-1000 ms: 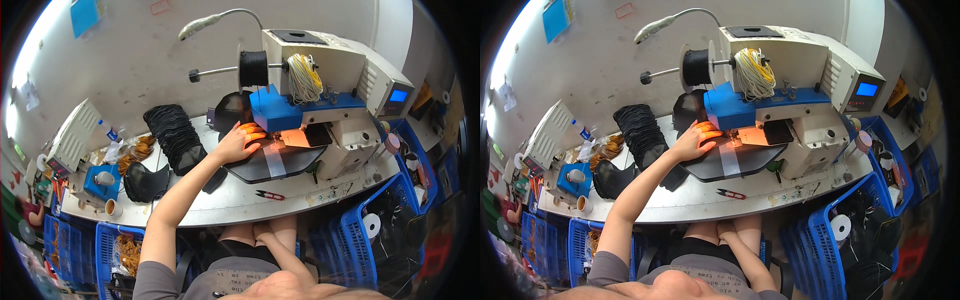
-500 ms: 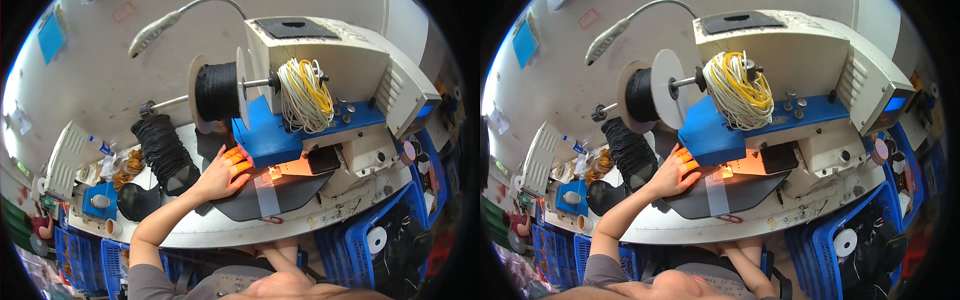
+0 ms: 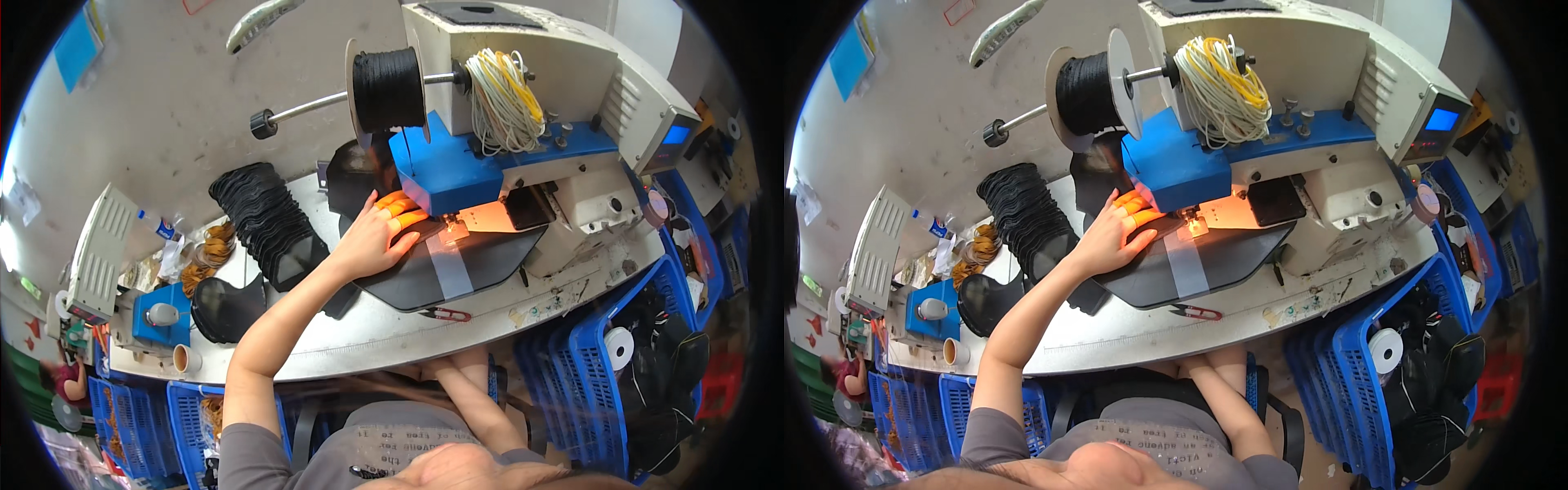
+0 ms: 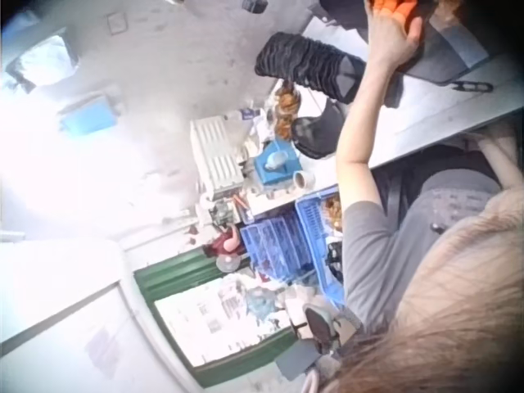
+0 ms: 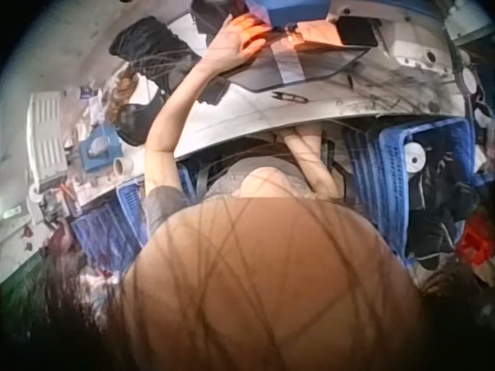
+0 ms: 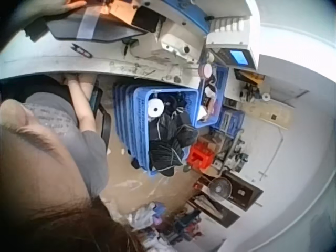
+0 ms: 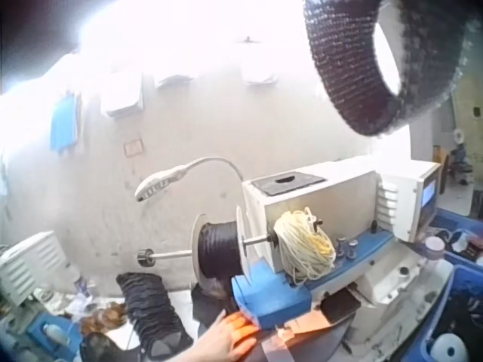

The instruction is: The person loads a spool of black thread onto a sewing machine and then sews black fabric pieces, likely face masks, using the machine. They guide the fabric under the needle, cut threads with scissors, and stack the finished pieces on the table.

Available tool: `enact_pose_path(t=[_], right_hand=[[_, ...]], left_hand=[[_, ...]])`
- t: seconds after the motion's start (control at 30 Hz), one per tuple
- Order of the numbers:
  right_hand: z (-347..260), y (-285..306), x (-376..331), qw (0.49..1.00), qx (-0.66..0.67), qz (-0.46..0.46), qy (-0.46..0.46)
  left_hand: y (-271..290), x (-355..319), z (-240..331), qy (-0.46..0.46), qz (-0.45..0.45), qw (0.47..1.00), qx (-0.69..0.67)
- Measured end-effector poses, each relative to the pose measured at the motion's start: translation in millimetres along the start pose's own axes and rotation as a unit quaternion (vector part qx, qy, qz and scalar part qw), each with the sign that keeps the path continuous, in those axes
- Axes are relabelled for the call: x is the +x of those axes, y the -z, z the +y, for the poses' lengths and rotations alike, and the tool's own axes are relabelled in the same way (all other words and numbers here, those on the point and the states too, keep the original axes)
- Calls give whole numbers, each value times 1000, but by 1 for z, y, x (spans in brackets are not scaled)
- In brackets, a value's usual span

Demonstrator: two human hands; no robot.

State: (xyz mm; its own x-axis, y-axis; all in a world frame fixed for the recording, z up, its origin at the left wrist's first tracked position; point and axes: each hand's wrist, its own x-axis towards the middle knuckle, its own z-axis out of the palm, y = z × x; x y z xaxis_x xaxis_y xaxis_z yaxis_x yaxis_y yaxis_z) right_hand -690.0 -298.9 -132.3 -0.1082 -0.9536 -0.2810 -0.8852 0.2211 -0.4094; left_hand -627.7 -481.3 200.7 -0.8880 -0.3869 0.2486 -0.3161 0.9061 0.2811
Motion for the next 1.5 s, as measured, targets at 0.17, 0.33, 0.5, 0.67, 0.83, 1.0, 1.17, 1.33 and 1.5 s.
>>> enact_pose_path(t=[0.17,0.33,0.5,0.67,0.83,1.0,1.17,1.33,1.5], right_hand=[[1,0,-3,1000,-4,-2,-2],[2,-3,-12,1000,-5,-5,6],[13,-1,-23,1000,6,-5,20],[2,61,-79,974,118,-190,22],[-34,203,-129,897,435,-71,18],[-33,189,-78,924,-24,360,130],[-21,149,-48,948,-23,289,128],[-14,166,-59,939,131,275,160],[-21,236,-121,924,299,179,156]], left_hand=[[1,0,3,0,0,1000,8],[1,-7,4,-3,0,1000,2],[3,-1,5,-1,-1,1000,-12],[1,-4,1,-1,0,1000,-13],[1,-6,0,3,25,1000,-11],[-5,-3,-1,-14,29,999,-25],[-9,-2,-2,-43,48,998,-24],[-8,-6,-5,-37,52,998,-31],[-8,-5,-5,-47,56,997,-24]])
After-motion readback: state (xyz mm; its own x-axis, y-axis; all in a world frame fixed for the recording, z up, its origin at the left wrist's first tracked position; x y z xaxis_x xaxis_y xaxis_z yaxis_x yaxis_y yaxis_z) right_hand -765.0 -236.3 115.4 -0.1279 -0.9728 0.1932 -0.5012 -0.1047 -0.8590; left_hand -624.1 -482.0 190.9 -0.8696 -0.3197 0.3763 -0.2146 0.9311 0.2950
